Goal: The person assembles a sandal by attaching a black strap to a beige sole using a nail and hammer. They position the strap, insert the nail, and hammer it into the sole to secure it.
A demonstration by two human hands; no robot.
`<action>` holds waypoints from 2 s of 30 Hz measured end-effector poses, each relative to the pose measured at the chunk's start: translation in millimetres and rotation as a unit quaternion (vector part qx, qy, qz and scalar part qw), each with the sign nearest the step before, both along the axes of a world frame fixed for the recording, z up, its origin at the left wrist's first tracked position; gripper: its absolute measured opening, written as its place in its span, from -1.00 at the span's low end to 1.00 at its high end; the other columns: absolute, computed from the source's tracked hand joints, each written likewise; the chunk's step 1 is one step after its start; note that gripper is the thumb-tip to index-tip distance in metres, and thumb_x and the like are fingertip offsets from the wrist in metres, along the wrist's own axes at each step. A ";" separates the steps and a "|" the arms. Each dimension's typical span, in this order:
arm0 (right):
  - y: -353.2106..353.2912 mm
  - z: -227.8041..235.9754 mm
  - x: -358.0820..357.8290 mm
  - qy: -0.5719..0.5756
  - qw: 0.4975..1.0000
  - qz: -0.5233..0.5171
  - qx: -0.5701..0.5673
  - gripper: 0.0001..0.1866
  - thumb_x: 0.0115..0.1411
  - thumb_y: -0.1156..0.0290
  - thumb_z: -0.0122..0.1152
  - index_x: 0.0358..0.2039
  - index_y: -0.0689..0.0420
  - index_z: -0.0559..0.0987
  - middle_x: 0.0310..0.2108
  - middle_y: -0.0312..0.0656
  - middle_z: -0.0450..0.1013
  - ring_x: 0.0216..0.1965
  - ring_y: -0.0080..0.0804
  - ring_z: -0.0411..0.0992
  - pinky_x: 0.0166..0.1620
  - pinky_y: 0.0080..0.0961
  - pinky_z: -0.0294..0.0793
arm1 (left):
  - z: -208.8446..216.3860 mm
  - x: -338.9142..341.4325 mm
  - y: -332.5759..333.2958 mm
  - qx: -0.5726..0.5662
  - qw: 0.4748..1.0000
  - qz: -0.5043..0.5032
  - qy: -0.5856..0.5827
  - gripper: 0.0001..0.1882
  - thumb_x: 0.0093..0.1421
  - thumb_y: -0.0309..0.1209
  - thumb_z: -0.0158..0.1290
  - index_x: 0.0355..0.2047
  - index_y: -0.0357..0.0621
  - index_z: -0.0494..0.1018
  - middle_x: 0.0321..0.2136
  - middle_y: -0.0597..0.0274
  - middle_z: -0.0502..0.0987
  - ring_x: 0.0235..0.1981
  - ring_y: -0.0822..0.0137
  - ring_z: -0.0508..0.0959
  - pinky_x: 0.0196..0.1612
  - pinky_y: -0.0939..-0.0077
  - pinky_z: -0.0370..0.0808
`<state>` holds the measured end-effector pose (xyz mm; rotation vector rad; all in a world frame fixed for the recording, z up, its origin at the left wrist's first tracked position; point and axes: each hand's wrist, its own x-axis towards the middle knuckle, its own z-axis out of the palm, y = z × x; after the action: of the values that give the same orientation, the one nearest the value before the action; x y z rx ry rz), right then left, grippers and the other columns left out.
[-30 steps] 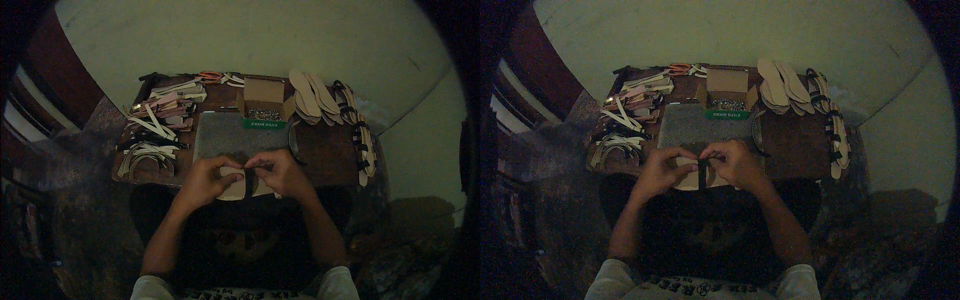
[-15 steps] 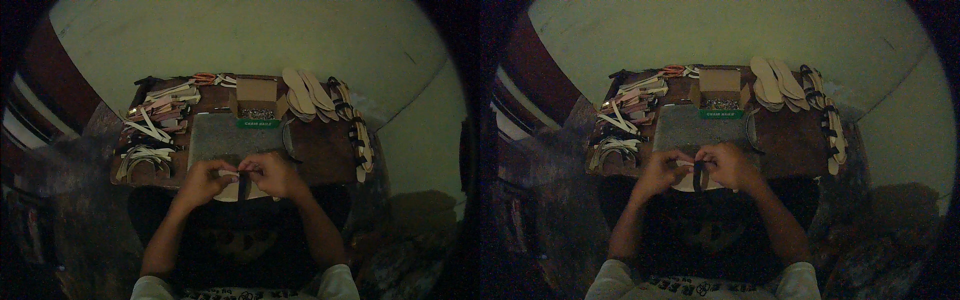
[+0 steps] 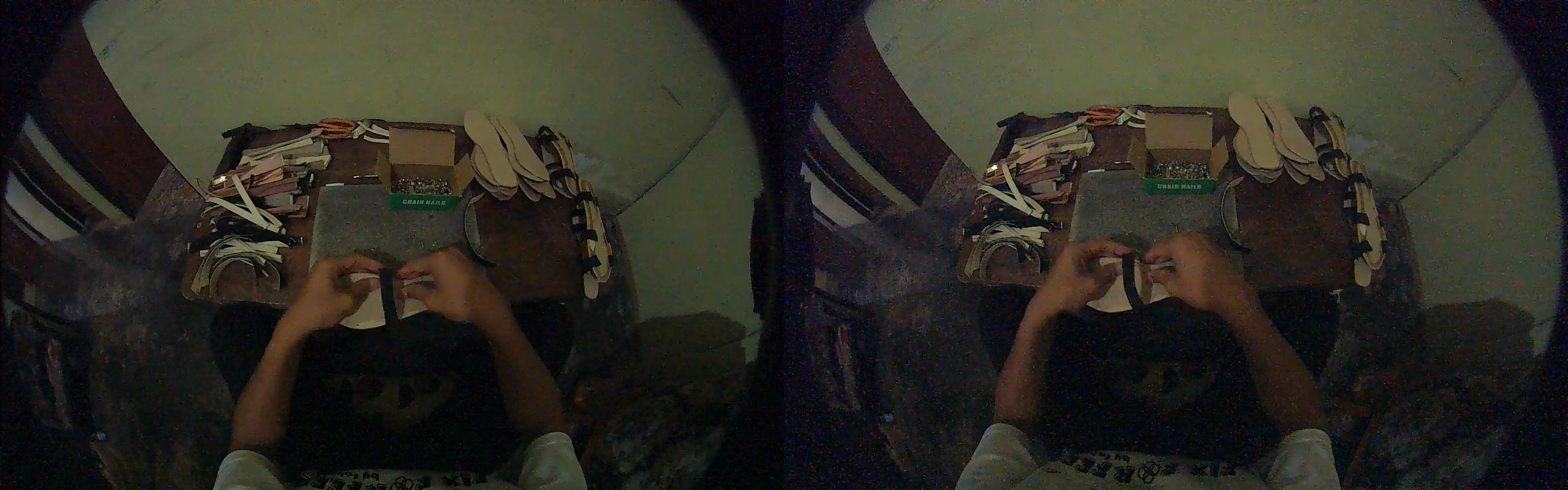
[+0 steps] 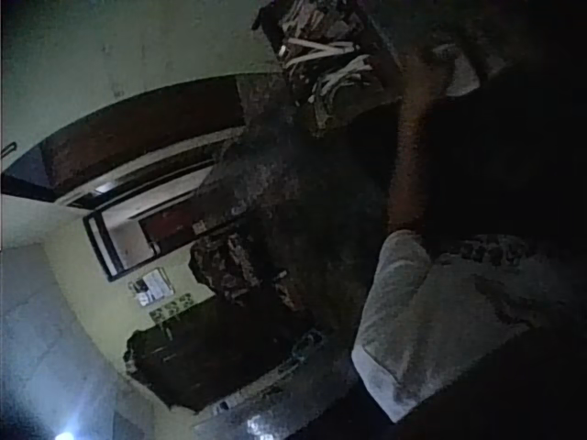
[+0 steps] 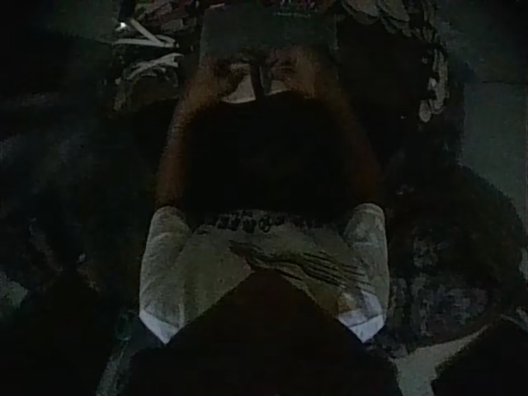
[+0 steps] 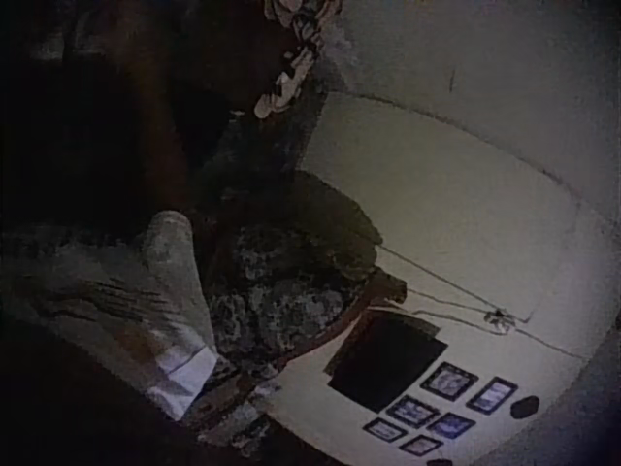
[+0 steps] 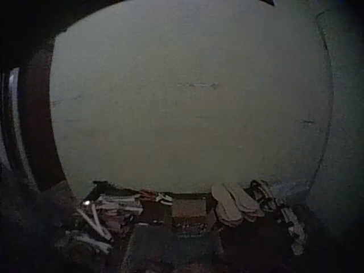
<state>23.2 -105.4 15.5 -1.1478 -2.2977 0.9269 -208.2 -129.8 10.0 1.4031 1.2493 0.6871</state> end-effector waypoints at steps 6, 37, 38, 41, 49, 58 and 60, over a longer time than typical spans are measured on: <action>-5.0 6.2 -4.0 -0.007 0.999 -0.019 0.027 -0.74 0.07 0.35 0.29 -0.20 0.10 0.65 -0.33 -0.05 0.59 -0.26 -0.05 0.55 -0.08 -0.17 0.48 | -7.1 1.3 3.8 -0.010 1.000 -0.008 -0.025 -0.74 0.23 -0.56 0.05 -0.06 -0.21 0.50 -0.63 0.52 0.35 -0.68 0.65 0.23 -0.66 0.65 0.11; 32.5 -50.5 12.8 0.116 0.956 -0.231 0.137 -0.78 0.25 0.43 0.15 -0.12 0.21 0.58 -0.18 -0.01 0.55 -0.15 -0.26 0.54 -0.11 -0.41 0.50 | 5.2 -60.1 18.2 0.013 0.990 0.137 -0.025 -0.86 0.24 -0.47 0.06 -0.24 -0.27 0.52 -0.55 0.39 0.48 -0.63 0.61 0.37 -0.60 0.64 0.28; 32.8 -53.6 12.4 0.098 0.955 -0.226 0.163 -0.78 0.22 0.45 0.17 -0.14 0.21 0.59 -0.21 -0.01 0.54 -0.17 -0.22 0.53 -0.13 -0.39 0.50 | 4.1 -65.6 20.4 0.026 0.988 0.146 -0.042 -0.86 0.24 -0.47 0.06 -0.25 -0.28 0.51 -0.56 0.40 0.48 -0.63 0.61 0.37 -0.60 0.64 0.27; 32.4 -56.2 14.1 0.016 0.959 -0.215 0.186 -0.79 0.14 0.50 0.21 -0.18 0.20 0.60 -0.29 0.01 0.50 -0.24 -0.11 0.51 -0.17 -0.32 0.50 | -1.2 -66.4 24.9 0.017 0.981 0.179 -0.069 -0.83 0.23 -0.43 0.10 -0.23 -0.28 0.53 -0.51 0.32 0.53 -0.56 0.57 0.44 -0.52 0.63 0.35; 30.5 -52.5 -2.9 -0.048 0.958 -0.224 0.173 -0.87 0.06 0.56 0.23 -0.33 0.22 0.60 -0.34 0.00 0.46 -0.28 -0.01 0.49 -0.16 -0.19 0.48 | -20.8 -42.1 29.0 0.022 0.978 0.199 -0.053 -0.77 0.18 -0.35 0.20 -0.27 -0.28 0.54 -0.47 0.29 0.56 -0.52 0.53 0.47 -0.45 0.60 0.40; 33.2 -48.1 -3.8 -0.052 0.971 -0.203 0.118 -0.87 0.10 0.53 0.19 -0.31 0.24 0.57 -0.27 0.04 0.45 -0.17 0.04 0.46 -0.08 -0.13 0.47 | -19.3 -39.1 24.1 0.004 0.975 0.204 -0.093 -0.77 0.20 -0.39 0.17 -0.22 -0.31 0.52 -0.44 0.26 0.56 -0.50 0.54 0.47 -0.45 0.62 0.40; 35.6 -51.7 -2.9 -0.035 0.969 -0.208 0.128 -0.90 0.08 0.55 0.20 -0.35 0.24 0.58 -0.31 0.00 0.46 -0.21 0.02 0.47 -0.11 -0.16 0.47 | -22.6 -36.7 25.4 0.015 0.973 0.211 -0.094 -0.81 0.22 -0.46 0.12 -0.18 -0.30 0.52 -0.42 0.27 0.57 -0.53 0.57 0.46 -0.50 0.66 0.37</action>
<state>20.3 -69.8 -36.2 -1.4814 -2.0345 0.4251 -244.9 -104.4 -12.6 1.0722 1.4010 1.1078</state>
